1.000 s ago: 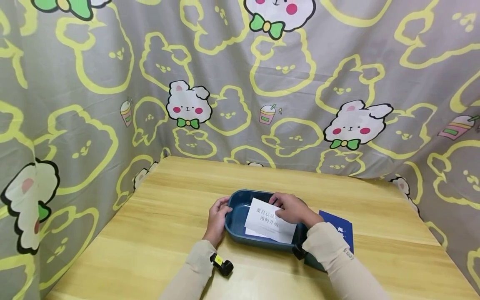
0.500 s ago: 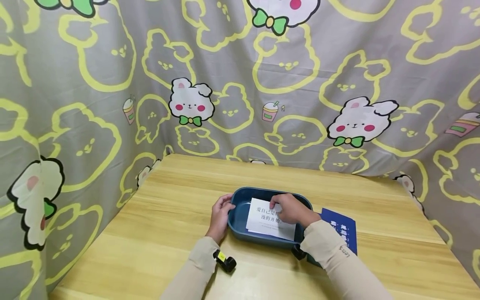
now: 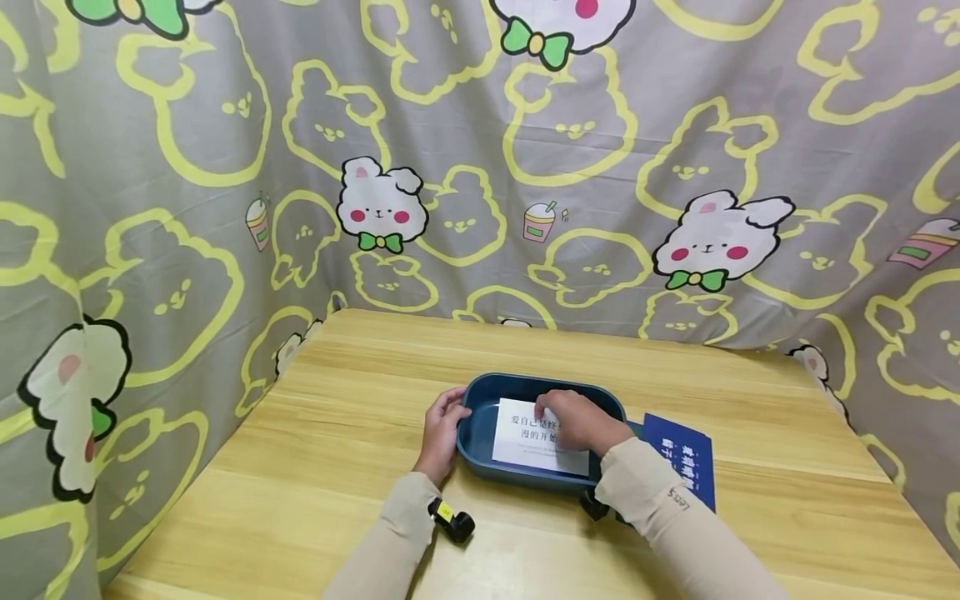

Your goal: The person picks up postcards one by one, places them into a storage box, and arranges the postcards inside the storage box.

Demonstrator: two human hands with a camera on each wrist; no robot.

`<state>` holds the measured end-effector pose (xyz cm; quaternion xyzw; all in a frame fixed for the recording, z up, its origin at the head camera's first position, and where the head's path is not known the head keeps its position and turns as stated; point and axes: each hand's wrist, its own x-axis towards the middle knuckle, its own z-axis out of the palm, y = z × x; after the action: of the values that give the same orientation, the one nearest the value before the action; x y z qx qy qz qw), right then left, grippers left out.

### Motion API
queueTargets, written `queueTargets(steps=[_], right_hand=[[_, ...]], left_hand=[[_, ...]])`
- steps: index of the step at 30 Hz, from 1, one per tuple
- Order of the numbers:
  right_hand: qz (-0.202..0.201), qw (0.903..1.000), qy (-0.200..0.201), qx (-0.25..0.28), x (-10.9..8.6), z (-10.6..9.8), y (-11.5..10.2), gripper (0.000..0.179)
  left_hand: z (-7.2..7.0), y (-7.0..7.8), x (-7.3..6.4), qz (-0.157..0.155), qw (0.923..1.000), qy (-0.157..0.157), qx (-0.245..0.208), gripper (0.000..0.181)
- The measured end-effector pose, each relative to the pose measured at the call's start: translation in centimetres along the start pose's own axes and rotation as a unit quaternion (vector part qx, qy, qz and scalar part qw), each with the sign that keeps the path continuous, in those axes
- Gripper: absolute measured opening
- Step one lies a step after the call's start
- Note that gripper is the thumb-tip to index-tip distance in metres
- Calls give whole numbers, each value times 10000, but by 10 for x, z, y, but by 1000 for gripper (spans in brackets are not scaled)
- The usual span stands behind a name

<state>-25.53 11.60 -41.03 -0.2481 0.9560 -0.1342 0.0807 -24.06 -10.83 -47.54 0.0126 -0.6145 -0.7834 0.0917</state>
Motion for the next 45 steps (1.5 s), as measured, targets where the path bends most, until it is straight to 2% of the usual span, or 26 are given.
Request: queueTargets(steps=[5, 12, 18, 23, 28, 32, 33, 38, 40, 43, 45], right_hand=[[-102, 9998, 99, -168, -2, 2, 2, 41], [24, 9998, 185, 93, -6, 2, 3, 46], [-199, 9939, 804, 728, -13, -1, 9, 34], [-114, 9755, 1666, 1435, -25, -10, 14, 26], [183, 9541, 2412, 1765, -40, -21, 18, 22], [358, 9335, 2744, 2279, -50, -26, 28, 18], [364, 9270, 2808, 2459, -52, -26, 31, 18], [509, 8923, 3055, 3286, -66, -25, 49, 25], [654, 8826, 3123, 3453, -72, -25, 55, 25], [927, 8775, 3166, 3480, -79, -26, 65, 25], [1119, 8809, 3124, 3375, -84, -28, 72, 24]], left_hand=[[2, -1, 1, -17, 10000, 16, -8, 40], [4, -3, 2, -85, 10000, 21, 46, 40], [3, -5, 1, -62, 9999, 65, 115, 40], [5, -4, 2, 7, 9999, 0, 130, 41], [7, 4, 1, -68, 9999, -20, 119, 40], [5, 4, 2, -101, 9999, 4, 124, 40], [4, 1, 4, -84, 9999, 11, 107, 40], [5, 0, 4, -110, 9998, 12, 164, 40], [5, -1, 4, -145, 9998, 28, 167, 40], [6, -1, 3, -126, 9998, 49, 111, 40], [6, -3, 3, -127, 9999, 64, 65, 40]])
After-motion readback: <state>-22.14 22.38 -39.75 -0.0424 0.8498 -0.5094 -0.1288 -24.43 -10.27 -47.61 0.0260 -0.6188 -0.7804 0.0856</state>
